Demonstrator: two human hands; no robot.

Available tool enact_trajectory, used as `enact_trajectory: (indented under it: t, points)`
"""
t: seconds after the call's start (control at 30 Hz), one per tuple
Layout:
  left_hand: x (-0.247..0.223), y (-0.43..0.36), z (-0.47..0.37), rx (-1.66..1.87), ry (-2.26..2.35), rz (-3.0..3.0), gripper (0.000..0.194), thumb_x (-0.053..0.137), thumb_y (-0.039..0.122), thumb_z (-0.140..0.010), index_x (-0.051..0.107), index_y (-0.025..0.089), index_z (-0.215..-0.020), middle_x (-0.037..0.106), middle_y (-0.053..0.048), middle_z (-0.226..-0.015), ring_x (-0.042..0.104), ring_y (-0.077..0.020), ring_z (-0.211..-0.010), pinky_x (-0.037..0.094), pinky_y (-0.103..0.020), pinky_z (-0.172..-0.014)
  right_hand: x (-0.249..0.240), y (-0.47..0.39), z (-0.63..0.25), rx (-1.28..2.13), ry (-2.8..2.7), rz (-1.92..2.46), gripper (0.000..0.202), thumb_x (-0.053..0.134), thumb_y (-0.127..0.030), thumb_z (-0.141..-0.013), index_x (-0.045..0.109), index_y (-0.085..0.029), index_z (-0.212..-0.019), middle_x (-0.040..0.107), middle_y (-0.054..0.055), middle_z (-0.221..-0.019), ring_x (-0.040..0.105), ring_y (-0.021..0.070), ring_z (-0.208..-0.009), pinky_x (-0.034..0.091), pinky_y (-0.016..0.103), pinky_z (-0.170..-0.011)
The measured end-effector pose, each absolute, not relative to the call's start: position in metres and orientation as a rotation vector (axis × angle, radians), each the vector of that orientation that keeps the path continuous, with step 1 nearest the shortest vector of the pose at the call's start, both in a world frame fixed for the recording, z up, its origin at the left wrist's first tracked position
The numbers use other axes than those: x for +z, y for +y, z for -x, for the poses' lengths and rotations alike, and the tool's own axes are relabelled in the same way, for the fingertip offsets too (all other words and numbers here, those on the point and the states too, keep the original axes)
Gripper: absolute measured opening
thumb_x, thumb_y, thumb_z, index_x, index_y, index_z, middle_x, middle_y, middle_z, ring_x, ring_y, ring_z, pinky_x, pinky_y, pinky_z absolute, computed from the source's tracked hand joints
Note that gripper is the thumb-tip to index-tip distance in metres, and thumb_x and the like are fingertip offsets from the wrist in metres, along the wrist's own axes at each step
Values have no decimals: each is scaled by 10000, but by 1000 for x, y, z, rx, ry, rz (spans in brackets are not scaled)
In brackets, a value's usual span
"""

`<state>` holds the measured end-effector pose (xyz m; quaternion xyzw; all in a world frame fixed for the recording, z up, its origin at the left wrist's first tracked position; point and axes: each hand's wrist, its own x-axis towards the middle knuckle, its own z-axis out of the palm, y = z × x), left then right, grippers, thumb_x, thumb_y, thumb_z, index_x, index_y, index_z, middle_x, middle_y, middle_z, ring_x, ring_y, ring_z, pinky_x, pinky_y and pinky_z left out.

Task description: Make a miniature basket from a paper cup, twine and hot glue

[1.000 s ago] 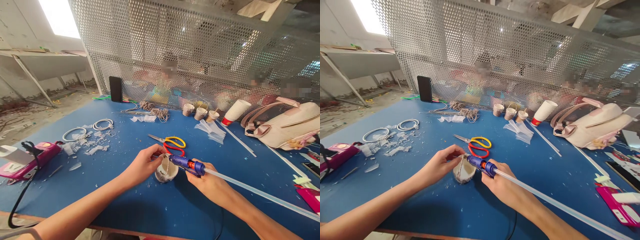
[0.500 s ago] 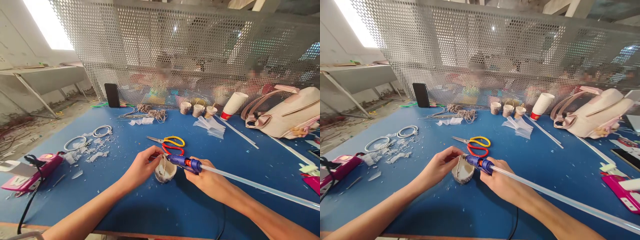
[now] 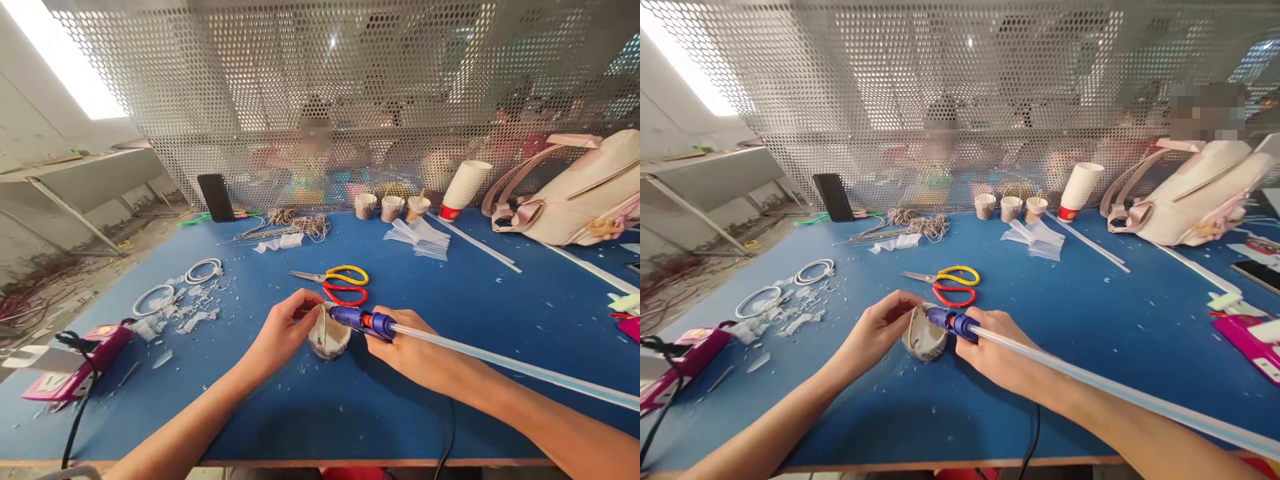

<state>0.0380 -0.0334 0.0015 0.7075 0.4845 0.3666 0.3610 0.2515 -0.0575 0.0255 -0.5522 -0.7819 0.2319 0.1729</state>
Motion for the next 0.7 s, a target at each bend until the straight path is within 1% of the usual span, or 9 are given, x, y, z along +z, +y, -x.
enact_trajectory:
  t: [0.1,0.17,0.3,0.43,0.53,0.7]
  points:
    - [2,-33,-37,944,1257,-1828,160,495,275,-839,616,174,-868,674,-19,-767,597,-130,-675,476,-217,-597,26,-57,-252,683,-2209,1526,118,472,-189,-775,433,-219,-667,595,2,-655,501,153,-602,349,247,-563]
    - [2,-32,-37,944,1252,-1825,157,509,274,-839,622,171,-873,680,-24,-773,607,-133,-685,486,-220,-604,25,-56,-254,705,-2189,1492,138,465,-187,-773,411,-220,-651,558,-17,-624,453,136,-571,334,246,-555]
    - [6,-31,-37,961,1227,-1821,147,540,274,-826,638,173,-869,702,-35,-803,647,-152,-720,518,-234,-625,20,-55,-264,771,-2126,1417,166,454,-227,-797,406,-221,-638,494,-42,-596,373,122,-550,320,243,-544]
    - [11,-30,-38,955,1246,-1830,148,555,285,-815,647,171,-836,722,-52,-841,668,-164,-722,535,-248,-630,19,-55,-272,854,-2052,1392,236,448,-238,-803,362,-218,-584,380,-65,-518,294,105,-492,289,231,-495]
    - [12,-29,-38,948,1286,-1841,151,568,301,-811,644,170,-819,725,-57,-848,666,-163,-713,536,-246,-624,20,-57,-277,901,-2022,1368,272,434,-254,-813,330,-217,-565,320,-69,-496,291,99,-472,282,229,-484]
    - [13,-28,-40,934,1328,-1887,165,573,323,-811,648,177,-824,726,-56,-859,674,-170,-738,543,-249,-646,17,-59,-281,947,-1975,1380,277,417,-287,-831,352,-214,-571,354,-59,-509,328,99,-477,285,231,-483]
